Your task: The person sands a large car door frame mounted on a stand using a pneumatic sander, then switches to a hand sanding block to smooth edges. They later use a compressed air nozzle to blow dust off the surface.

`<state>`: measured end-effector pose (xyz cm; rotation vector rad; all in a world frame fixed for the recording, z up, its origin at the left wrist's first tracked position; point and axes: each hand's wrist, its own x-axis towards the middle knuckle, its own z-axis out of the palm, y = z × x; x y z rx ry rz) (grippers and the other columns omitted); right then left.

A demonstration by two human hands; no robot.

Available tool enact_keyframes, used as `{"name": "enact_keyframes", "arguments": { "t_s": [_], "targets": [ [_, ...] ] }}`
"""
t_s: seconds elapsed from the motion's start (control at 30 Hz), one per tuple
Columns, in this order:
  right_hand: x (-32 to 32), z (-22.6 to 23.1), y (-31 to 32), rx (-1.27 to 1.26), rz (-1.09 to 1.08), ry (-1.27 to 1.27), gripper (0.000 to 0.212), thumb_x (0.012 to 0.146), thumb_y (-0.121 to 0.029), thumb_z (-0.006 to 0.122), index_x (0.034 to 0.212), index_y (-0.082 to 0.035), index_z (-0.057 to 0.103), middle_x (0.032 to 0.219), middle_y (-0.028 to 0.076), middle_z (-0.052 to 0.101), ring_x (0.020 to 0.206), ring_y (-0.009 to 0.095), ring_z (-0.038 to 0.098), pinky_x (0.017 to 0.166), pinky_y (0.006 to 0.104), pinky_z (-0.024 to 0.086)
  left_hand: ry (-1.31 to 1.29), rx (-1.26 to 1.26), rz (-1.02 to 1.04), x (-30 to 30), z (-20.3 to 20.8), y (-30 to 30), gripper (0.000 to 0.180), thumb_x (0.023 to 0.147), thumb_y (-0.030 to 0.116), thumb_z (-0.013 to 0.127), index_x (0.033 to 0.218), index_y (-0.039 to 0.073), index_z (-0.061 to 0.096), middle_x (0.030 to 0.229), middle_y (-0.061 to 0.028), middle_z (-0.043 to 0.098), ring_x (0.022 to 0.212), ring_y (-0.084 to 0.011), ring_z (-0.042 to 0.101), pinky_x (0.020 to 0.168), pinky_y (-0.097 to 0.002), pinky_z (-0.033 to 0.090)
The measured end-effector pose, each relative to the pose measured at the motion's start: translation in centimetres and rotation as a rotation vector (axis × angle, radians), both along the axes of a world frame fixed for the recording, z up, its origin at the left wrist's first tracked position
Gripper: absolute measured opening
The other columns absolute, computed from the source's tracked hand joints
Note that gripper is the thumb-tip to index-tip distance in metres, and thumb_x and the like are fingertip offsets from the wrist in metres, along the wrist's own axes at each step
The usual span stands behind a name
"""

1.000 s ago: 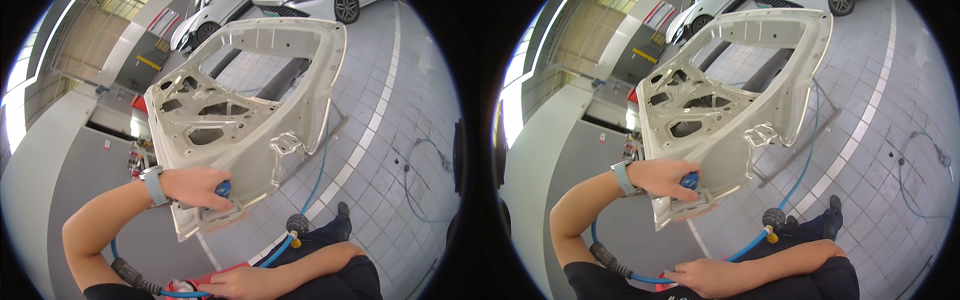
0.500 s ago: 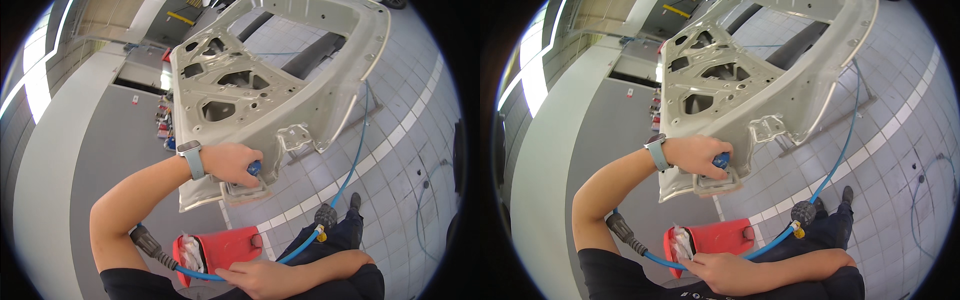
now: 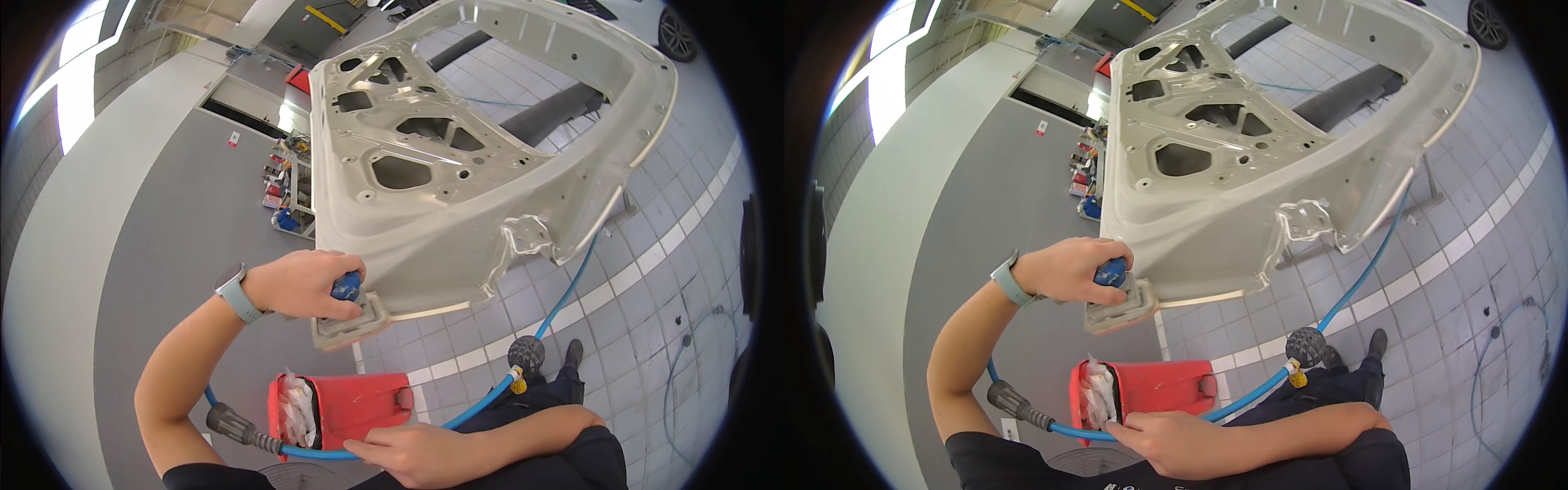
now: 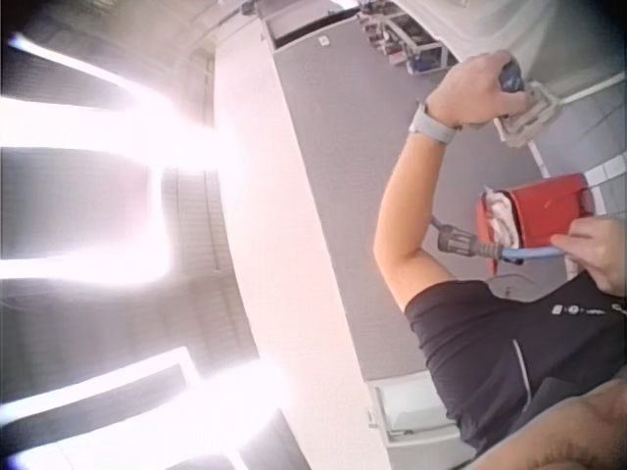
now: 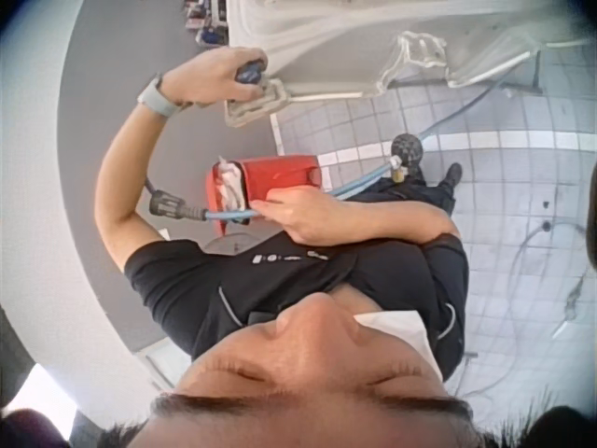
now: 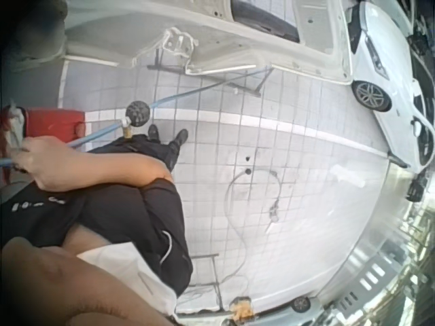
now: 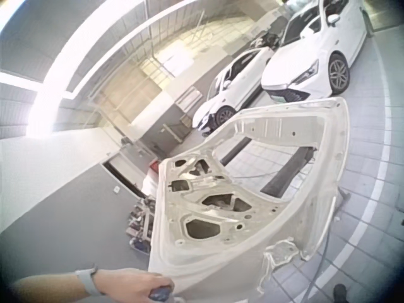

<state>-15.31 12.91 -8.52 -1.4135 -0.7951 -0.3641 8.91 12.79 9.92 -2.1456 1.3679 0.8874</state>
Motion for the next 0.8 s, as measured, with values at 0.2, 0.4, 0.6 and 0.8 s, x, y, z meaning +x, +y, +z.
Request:
{"name": "enact_keyframes", "arguments": {
  "t_s": [0.2,0.4,0.6,0.8],
  "targets": [
    [2.0,0.4,2.1,-0.104,-0.005,0.004,0.05,0.08,0.004,0.059,0.13,0.008,0.053,0.094,0.018,0.058,0.086,0.034,0.064,0.072,0.0409,0.054,0.077,-0.251,0.06,1.3,1.1,6.3,0.047,0.083,0.034,0.074,0.113,0.001,0.059,0.098,-0.0164,0.063,0.088,-0.0344,0.062,0.082,-0.0411,0.051],
    [3.6,0.3,3.7,-0.204,-0.023,0.017,0.051,0.079,0.003,0.059,0.129,0.008,0.054,0.094,0.017,0.058,0.087,0.034,0.065,0.071,0.041,0.055,0.067,-0.307,0.052,2.2,1.8,11.2,0.047,0.082,0.036,0.075,0.113,0.003,0.059,0.099,-0.0166,0.063,0.089,-0.0367,0.063,0.08,-0.043,0.051],
    [4.4,0.7,5.9,-0.159,-0.166,-0.021,0.054,0.078,0.003,0.059,0.132,0.008,0.052,0.094,0.017,0.057,0.085,0.033,0.064,0.068,0.041,0.055,-0.083,-0.213,-0.129,2.2,3.7,10.7,0.05,0.078,0.035,0.077,0.114,0.005,0.06,0.097,-0.016,0.062,0.086,-0.0375,0.066,0.073,-0.0447,0.054],
    [6.8,3.0,10.0,-0.078,-0.298,-0.047,0.033,0.093,-0.007,0.055,0.124,0.0,0.058,0.088,0.021,0.057,0.082,0.039,0.062,0.072,0.0441,0.052,-0.21,-0.285,-0.644,1.2,5.0,8.5,0.038,0.078,0.018,0.072,0.111,0.009,0.055,0.098,-0.01,0.055,0.079,-0.0295,0.065,0.065,-0.0421,0.054]
  ]
}}
